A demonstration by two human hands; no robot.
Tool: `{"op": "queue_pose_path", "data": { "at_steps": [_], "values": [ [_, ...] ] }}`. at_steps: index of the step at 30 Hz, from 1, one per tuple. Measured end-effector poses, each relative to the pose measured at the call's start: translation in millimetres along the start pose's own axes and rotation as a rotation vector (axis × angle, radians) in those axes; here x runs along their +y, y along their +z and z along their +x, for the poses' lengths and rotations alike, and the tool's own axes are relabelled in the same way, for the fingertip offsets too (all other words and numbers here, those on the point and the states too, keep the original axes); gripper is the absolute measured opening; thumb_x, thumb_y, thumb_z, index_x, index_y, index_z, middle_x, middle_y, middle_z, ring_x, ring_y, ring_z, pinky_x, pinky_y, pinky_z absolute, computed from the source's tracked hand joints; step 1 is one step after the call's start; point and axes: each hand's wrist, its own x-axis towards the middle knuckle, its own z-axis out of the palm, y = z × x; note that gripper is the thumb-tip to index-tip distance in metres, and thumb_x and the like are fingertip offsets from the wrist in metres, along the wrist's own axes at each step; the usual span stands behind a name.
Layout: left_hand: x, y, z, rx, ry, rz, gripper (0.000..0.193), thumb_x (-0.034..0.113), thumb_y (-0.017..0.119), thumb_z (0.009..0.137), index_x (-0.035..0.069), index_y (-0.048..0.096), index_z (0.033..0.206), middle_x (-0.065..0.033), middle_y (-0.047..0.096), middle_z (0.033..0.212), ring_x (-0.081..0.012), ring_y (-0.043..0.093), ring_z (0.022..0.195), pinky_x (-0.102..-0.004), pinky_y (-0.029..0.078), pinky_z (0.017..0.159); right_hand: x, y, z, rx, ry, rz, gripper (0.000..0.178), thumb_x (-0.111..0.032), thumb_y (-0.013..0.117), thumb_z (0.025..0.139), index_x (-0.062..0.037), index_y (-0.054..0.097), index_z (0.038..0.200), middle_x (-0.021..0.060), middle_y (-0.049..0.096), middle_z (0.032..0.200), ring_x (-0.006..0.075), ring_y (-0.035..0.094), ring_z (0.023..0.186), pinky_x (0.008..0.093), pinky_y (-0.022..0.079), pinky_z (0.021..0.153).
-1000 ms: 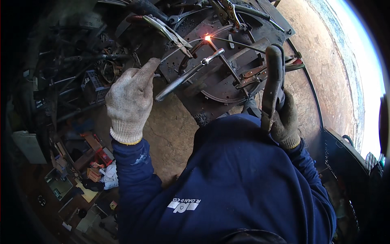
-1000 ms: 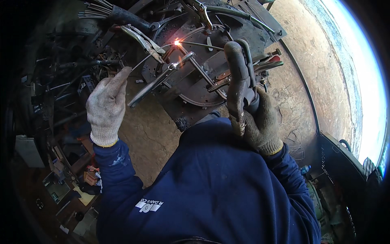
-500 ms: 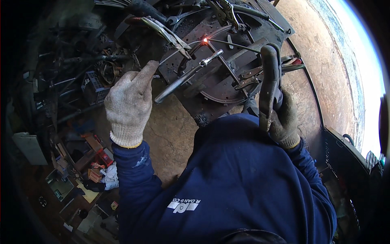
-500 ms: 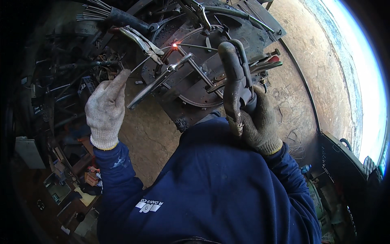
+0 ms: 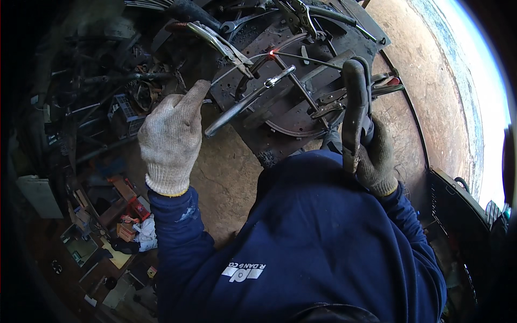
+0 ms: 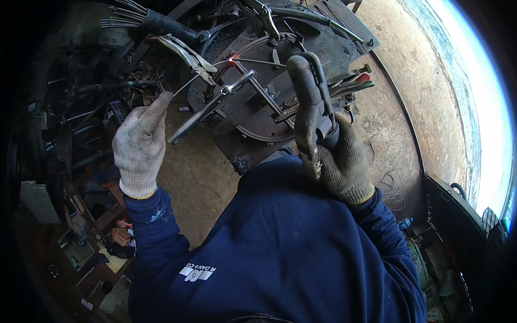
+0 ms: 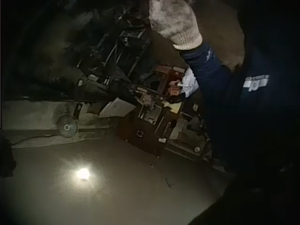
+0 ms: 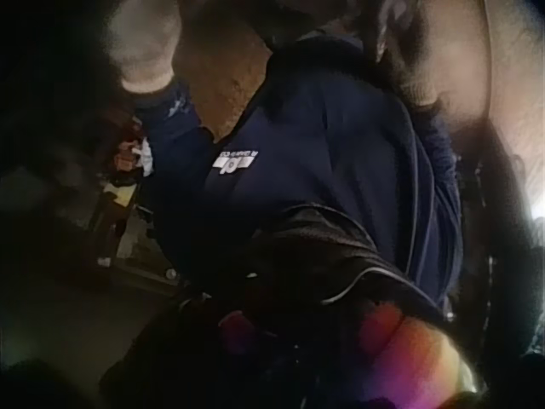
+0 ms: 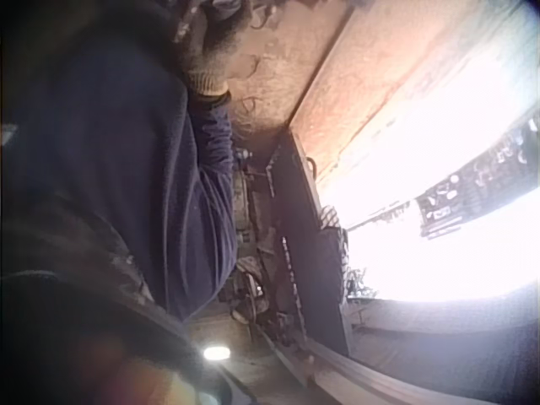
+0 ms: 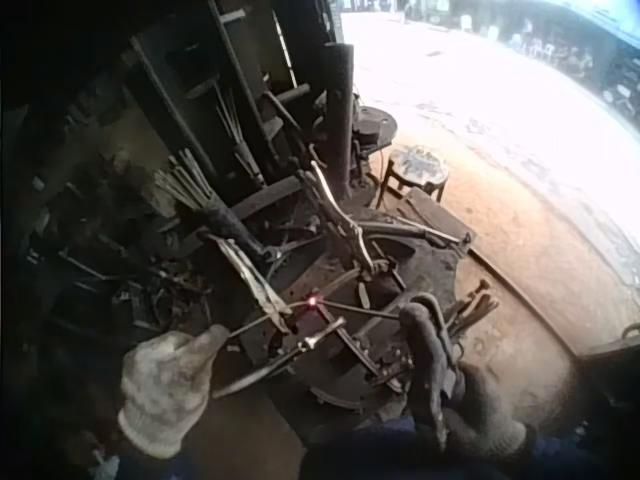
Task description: The person uses a hammer and locking pliers to adjust and secure metal pieces on a circular frame before welding the joints together using a welding rod.
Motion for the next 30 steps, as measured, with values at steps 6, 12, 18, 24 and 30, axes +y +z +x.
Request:
{"op": "queue_pose_path", "data": {
  "at_steps": [6,12,18,24,30],
  "values": [
    [-2.9,-3.0,-0.2,-0.012,0.036,0.004,0.034,0.011,0.071,0.090,0.021,0.074,0.122,-0.0049,0.068,0.088,-0.0246,0.069,0.075,-0.0375,0.057,0.065,6.6,1.8,-1.0,-0.023,0.003,0.032,0.060,-0.014,0.071,0.096,0.0032,0.041,0.145,0.0190,0.062,0.129,0.0272,0.063,0.121,0.0392,0.048,0.104],
    [-2.4,-0.4,-1.3,-0.005,-0.015,-0.037,0.037,0.007,0.074,0.091,0.024,0.075,0.123,-0.0074,0.070,0.089,-0.0244,0.070,0.075,-0.0354,0.056,0.065,9.3,3.5,-2.9,0.028,-0.064,-0.015,0.063,-0.015,0.073,0.096,0.0006,0.038,0.146,0.0074,0.061,0.118,0.0143,0.064,0.103,0.0305,0.054,0.087],
    [0.2,-7.5,-0.6,-0.024,-0.081,-0.065,0.034,0.008,0.072,0.092,0.024,0.076,0.122,-0.0085,0.070,0.089,-0.0282,0.069,0.075,-0.0376,0.056,0.066,5.2,2.5,-5.8,0.053,0.047,0.028,0.065,-0.015,0.076,0.094,-0.0017,0.040,0.147,0.0062,0.062,0.117,0.0142,0.064,0.100,0.0308,0.054,0.087],
    [-2.1,-8.0,-1.7,-0.025,-0.058,-0.076,0.033,0.009,0.071,0.093,0.024,0.076,0.122,-0.0097,0.070,0.090,-0.0298,0.070,0.077,-0.0380,0.056,0.067,-3.4,4.1,-4.2,0.025,0.102,0.096,0.068,-0.012,0.078,0.092,-0.0009,0.040,0.148,0.0158,0.060,0.132,0.0234,0.063,0.118,0.0386,0.051,0.103],
    [-2.8,-2.5,-3.4,-0.004,-0.023,-0.081,0.034,0.010,0.071,0.093,0.022,0.075,0.124,-0.0102,0.070,0.090,-0.0302,0.070,0.076,-0.0379,0.056,0.067,-2.9,3.1,-4.8,-0.005,0.117,0.119,0.068,-0.011,0.077,0.093,-0.0011,0.039,0.148,0.0154,0.060,0.131,0.0234,0.063,0.119,0.0385,0.051,0.103]
  ]
}}
